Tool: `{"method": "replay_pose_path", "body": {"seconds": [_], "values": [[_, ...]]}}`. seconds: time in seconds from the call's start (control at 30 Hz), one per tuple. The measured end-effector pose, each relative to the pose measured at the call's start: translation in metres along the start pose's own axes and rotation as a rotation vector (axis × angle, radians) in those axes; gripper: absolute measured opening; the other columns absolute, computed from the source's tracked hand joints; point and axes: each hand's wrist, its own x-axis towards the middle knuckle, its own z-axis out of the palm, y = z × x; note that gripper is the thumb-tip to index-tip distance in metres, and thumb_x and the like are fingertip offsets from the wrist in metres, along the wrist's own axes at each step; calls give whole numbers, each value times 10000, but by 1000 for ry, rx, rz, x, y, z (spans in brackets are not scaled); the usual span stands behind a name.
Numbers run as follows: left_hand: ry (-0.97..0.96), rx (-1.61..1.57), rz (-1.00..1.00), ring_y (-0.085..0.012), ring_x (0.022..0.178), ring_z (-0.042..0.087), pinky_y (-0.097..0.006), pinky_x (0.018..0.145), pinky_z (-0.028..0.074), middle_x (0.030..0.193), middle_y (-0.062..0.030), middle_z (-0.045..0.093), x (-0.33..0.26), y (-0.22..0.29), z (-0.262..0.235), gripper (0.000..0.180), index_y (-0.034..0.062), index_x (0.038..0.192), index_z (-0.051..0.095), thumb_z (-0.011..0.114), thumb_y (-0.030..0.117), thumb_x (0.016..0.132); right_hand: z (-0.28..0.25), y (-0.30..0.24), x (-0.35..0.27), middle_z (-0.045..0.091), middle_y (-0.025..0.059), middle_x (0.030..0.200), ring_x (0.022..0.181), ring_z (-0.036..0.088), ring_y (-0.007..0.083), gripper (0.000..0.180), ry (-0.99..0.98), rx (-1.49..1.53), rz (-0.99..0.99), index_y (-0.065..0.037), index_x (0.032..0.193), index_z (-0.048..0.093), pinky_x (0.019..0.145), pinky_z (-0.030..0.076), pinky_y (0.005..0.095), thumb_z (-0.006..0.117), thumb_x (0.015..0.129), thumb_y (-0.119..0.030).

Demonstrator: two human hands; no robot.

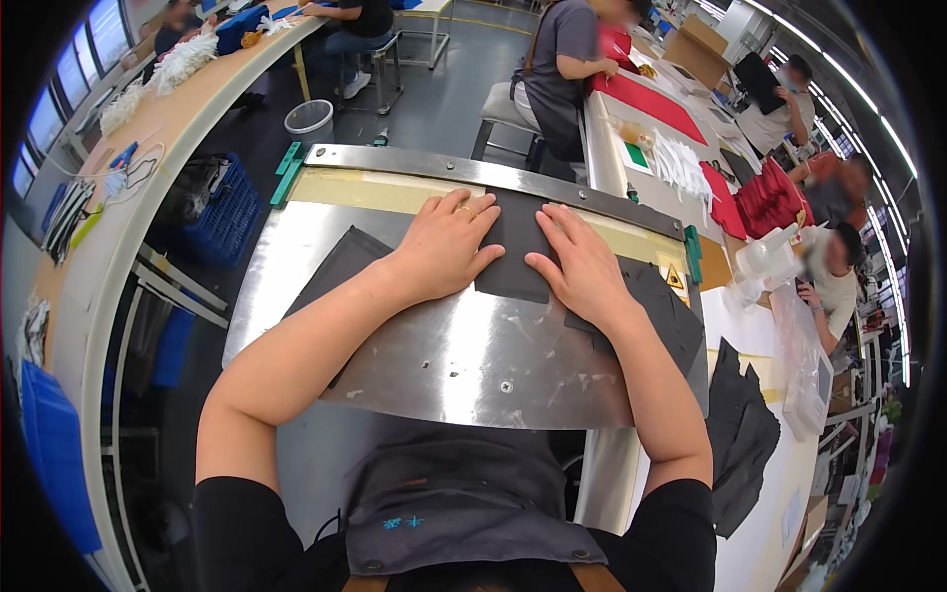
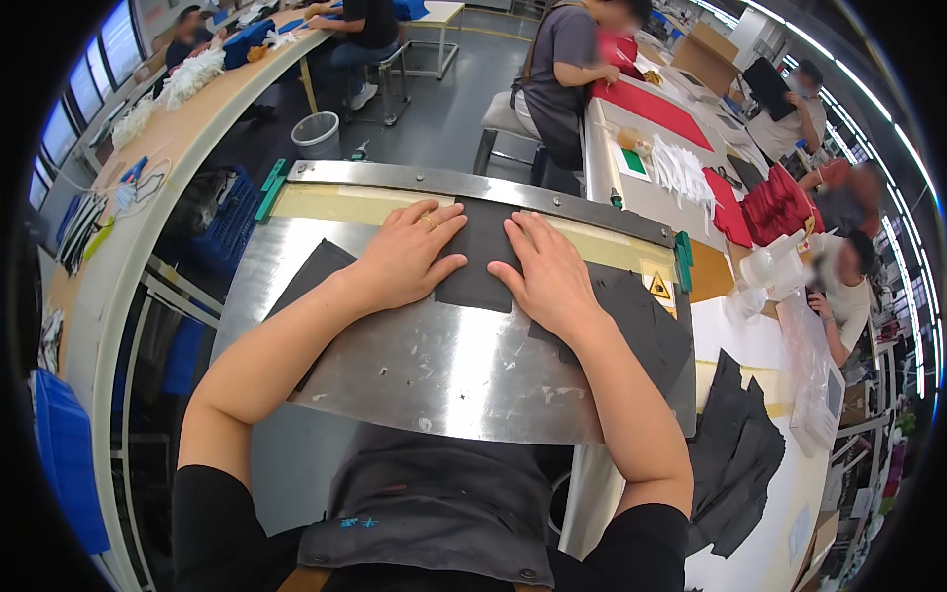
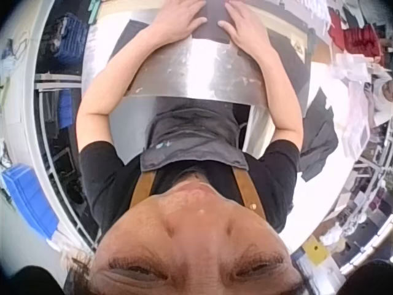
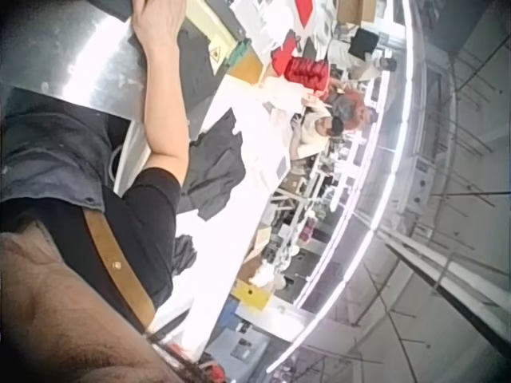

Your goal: The person uses a manual hydraulic guillotine cutter to trim rectangular pieces of dark fabric. They repeatedly place fabric pieces on the cutting table, align them against a guide, and press down the lever to slice the material. The person stacks the cut pieces and occasionally uses a wrench to adjust the machine's guide rail.

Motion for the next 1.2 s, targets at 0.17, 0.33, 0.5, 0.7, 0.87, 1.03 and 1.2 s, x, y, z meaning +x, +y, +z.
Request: {"method": "replay_pose_path", "body": {"seconds": [0.17,0.33,0.5,0.7,0.87,1.03,1.2], "values": [[9,-6,2,-382,1342,393,-468,1101,319,1471,-148,454,-1,3,3,527,-4,1349,511,553,357,968,1,4,-1,475,154,1451,1368,417,311,605,-1,-8,-9,20,1361,502,1120,349,423,587,950,-415],[5,-16,-3,-387,1346,386,-468,1105,317,1476,-147,449,-1,2,3,539,-7,1352,509,559,363,964,4,7,-1,475,149,1452,1371,415,306,608,4,3,-16,18,1367,499,1126,340,423,583,951,-418],[1,-22,-8,-385,1353,380,-468,1110,314,1478,-147,446,-1,3,2,541,-7,1356,507,562,359,962,3,5,-1,479,153,1443,1368,412,321,604,0,7,-18,16,1364,504,1125,340,424,584,951,-417],[-1,-39,-7,-383,1356,378,-468,1116,309,1480,-143,445,-3,3,0,533,-9,1354,509,573,342,957,1,1,-1,506,158,1375,1320,441,336,586,30,-24,-31,20,1336,523,1087,382,418,601,939,-403],[-2,-35,-10,-389,1357,374,-468,1123,304,1482,-142,443,-5,3,-1,529,-13,1347,516,581,334,954,-5,-5,-2,526,148,1315,1263,480,321,560,48,-11,-40,18,1300,545,1046,418,413,624,921,-387],[65,-30,31,-399,1330,394,-460,1108,320,1434,-145,480,-5,2,2,481,5,1316,547,608,293,936,-4,-1,-3,523,142,1319,1247,492,315,551,46,19,-31,5,1294,554,1041,419,413,639,910,-380],[14,-98,79,-344,1201,487,-434,1049,369,1236,-115,586,1,11,-16,357,17,1189,632,659,197,882,-13,-5,-3,580,121,1228,1196,524,305,449,34,75,-50,-5,1171,631,977,442,414,654,901,-363]]}}
